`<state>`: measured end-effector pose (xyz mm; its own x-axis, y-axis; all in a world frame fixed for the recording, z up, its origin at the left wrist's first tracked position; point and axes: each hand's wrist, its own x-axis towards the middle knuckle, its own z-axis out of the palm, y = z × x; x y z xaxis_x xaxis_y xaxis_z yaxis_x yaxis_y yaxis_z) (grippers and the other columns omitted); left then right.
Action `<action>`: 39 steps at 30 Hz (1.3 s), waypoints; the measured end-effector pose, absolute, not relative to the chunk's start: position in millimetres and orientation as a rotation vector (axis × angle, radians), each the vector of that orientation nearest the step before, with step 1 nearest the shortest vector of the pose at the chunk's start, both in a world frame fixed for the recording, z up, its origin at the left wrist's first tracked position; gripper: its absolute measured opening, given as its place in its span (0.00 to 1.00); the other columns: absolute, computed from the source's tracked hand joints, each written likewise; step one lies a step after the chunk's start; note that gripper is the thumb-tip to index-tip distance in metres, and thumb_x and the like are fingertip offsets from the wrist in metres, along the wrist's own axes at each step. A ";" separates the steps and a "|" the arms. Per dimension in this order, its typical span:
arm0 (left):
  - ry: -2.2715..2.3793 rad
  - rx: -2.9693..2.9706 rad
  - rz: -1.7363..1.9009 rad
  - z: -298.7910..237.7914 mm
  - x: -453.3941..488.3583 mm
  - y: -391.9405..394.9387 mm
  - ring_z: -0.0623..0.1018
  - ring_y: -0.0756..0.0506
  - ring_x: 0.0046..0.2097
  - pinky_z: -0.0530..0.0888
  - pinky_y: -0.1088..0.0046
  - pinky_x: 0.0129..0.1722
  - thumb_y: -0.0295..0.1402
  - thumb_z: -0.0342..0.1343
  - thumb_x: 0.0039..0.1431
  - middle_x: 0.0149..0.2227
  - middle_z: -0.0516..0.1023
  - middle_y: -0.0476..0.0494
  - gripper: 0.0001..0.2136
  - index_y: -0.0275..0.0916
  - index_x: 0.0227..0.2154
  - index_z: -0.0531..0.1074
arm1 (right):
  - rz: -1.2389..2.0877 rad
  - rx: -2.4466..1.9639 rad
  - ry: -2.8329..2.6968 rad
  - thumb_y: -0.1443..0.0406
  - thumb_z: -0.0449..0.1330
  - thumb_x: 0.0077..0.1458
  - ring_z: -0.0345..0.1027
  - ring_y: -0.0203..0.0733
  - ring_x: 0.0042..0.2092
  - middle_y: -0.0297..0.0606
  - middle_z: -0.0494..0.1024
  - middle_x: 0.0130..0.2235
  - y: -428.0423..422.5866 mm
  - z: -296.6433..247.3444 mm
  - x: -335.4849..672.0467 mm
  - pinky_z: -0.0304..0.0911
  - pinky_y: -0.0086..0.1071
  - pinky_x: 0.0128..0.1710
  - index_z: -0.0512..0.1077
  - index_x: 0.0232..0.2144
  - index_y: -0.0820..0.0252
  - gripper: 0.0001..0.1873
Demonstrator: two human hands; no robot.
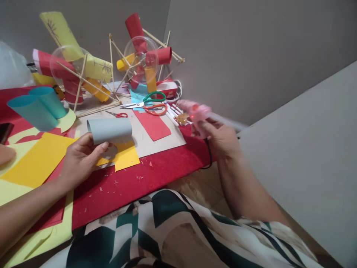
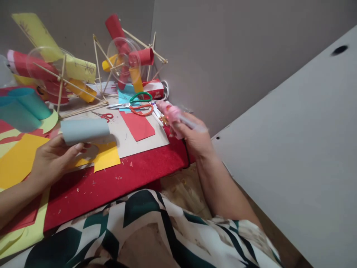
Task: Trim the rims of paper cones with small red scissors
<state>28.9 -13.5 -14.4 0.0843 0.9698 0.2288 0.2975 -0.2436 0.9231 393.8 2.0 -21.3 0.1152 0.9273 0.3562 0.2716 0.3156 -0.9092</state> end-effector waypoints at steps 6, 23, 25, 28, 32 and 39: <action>1.316 1.874 1.176 -14.9 25.7 -12.3 0.77 0.49 0.28 0.74 0.76 0.28 0.40 0.63 0.55 0.27 0.79 0.50 0.08 0.41 0.31 0.76 | 1.495 -0.857 -1.047 0.49 0.69 0.42 0.45 0.25 0.18 0.29 0.73 0.29 -7.2 -7.6 362.2 0.47 0.23 0.12 0.74 0.34 0.57 0.22; 1.090 3.035 0.884 2.5 28.6 -15.7 0.73 0.49 0.29 0.67 0.76 0.26 0.33 0.53 0.63 0.32 0.77 0.43 0.06 0.37 0.37 0.72 | 1.414 -0.727 -1.558 0.58 0.66 0.53 0.65 0.30 0.25 0.31 0.72 0.29 27.3 1.1 265.2 0.63 0.27 0.24 0.72 0.30 0.59 0.10; 1.125 3.215 0.723 5.2 31.1 -16.4 0.74 0.48 0.29 0.66 0.75 0.26 0.33 0.50 0.64 0.31 0.77 0.44 0.08 0.40 0.36 0.74 | 1.416 -0.772 -1.502 0.57 0.66 0.53 0.63 0.32 0.24 0.30 0.70 0.25 25.4 -4.2 263.0 0.62 0.28 0.23 0.70 0.28 0.59 0.12; 1.135 3.260 0.509 9.4 37.3 -18.5 0.72 0.48 0.27 0.65 0.73 0.25 0.31 0.45 0.66 0.28 0.77 0.44 0.13 0.42 0.37 0.76 | 1.380 -0.827 -1.509 0.55 0.67 0.52 0.64 0.33 0.25 0.30 0.70 0.26 18.4 -3.9 260.8 0.62 0.29 0.25 0.68 0.27 0.57 0.14; 1.113 2.958 0.554 11.7 43.5 -22.5 0.74 0.46 0.30 0.69 0.71 0.29 0.30 0.46 0.64 0.32 0.79 0.41 0.13 0.44 0.39 0.77 | 1.182 -0.967 -1.690 0.58 0.68 0.50 0.63 0.35 0.25 0.29 0.68 0.24 8.6 3.0 255.9 0.61 0.32 0.27 0.65 0.26 0.56 0.15; 0.814 2.886 1.022 0.3 30.1 -28.5 0.80 0.41 0.46 0.76 0.64 0.42 0.29 0.60 0.57 0.57 0.75 0.42 0.23 0.55 0.55 0.69 | 0.988 -1.060 -1.633 0.65 0.62 0.53 0.64 0.36 0.25 0.29 0.70 0.23 12.0 -0.1 260.8 0.63 0.32 0.27 0.67 0.26 0.55 0.06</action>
<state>30.1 -28.5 0.3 0.6601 0.4596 0.5942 0.4766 -0.8676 0.1416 260.8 12.0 -0.1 -0.2037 0.9422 0.2662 0.2013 0.3064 -0.9304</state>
